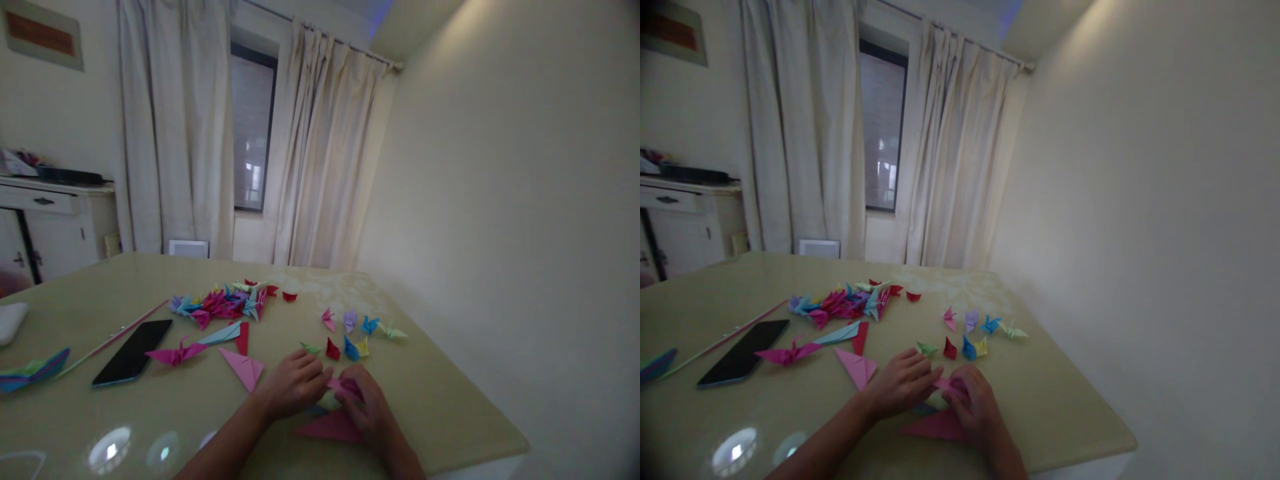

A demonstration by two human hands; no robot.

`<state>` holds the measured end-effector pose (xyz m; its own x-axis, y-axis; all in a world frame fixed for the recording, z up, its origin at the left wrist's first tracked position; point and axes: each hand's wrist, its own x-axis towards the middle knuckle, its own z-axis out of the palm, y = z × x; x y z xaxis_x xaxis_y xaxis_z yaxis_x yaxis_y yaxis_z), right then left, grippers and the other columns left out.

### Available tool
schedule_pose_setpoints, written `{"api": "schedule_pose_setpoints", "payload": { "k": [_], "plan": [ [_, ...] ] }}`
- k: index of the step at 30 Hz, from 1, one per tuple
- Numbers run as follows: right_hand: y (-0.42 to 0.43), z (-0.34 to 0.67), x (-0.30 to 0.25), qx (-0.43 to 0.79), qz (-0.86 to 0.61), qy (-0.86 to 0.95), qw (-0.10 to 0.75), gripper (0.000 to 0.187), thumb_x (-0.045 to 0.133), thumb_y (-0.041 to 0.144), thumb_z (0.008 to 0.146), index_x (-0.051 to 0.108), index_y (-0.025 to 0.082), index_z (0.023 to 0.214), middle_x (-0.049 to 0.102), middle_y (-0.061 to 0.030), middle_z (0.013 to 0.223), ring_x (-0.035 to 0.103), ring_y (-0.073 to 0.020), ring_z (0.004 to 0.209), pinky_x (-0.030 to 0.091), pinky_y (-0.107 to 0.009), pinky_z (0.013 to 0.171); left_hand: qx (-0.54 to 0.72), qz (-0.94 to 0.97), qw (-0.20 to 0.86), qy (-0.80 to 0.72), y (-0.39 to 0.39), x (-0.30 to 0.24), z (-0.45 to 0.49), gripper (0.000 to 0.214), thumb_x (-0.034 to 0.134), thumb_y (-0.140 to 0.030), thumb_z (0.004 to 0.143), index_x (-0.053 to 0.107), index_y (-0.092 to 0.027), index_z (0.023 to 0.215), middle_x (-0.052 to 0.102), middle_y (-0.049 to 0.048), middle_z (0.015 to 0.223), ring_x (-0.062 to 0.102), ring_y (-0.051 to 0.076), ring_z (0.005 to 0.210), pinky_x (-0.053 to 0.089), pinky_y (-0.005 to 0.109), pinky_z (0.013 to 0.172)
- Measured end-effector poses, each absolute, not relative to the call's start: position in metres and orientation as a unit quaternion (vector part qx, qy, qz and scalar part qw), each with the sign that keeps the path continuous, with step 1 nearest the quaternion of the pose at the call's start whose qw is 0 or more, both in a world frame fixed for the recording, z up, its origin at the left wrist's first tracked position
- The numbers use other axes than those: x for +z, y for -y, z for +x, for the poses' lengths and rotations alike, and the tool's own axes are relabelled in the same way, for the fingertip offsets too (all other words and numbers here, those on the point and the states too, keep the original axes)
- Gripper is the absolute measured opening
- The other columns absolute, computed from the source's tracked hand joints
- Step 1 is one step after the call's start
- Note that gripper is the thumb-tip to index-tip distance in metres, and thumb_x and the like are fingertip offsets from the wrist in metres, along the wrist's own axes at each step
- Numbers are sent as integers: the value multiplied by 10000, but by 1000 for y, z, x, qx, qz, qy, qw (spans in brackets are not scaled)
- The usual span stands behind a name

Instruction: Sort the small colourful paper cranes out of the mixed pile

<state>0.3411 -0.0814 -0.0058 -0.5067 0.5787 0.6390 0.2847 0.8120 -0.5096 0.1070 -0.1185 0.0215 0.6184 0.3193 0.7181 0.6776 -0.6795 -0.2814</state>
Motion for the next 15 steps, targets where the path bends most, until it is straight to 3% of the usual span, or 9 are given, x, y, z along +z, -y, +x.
{"api": "schedule_pose_setpoints", "payload": {
  "k": [4,9,12,15],
  "plan": [
    [84,344,-5,167,-248,859,415,119,615,370,986,607,251,989,658,-61,908,633,-253,852,520,-360,756,-345,-857,223,311,115,21,96,349,466,-431,1050,670,-183,1186,693,66,849,633,209,762,480,361,720],
    [91,341,-5,152,-263,876,376,106,677,282,925,604,227,977,659,-61,947,607,-253,907,489,-365,819,-364,-634,236,641,103,25,44,316,443,-293,1050,747,-209,1035,723,99,950,648,259,934,480,414,888],
    [95,337,-1,156,-287,892,313,179,757,282,888,634,209,996,671,-62,997,596,-260,961,469,-378,882,-252,-494,195,809,103,21,3,340,532,-360,1008,710,-164,1221,675,185,1253,586,388,1173,431,576,1016],
    [96,334,3,162,-297,898,280,279,810,328,869,666,201,1071,686,-73,1078,595,-271,1026,457,-394,939,-171,-465,87,864,106,9,-22,507,592,-447,974,633,-103,1343,583,274,1397,499,494,1306,439,650,994]
  ]
}}
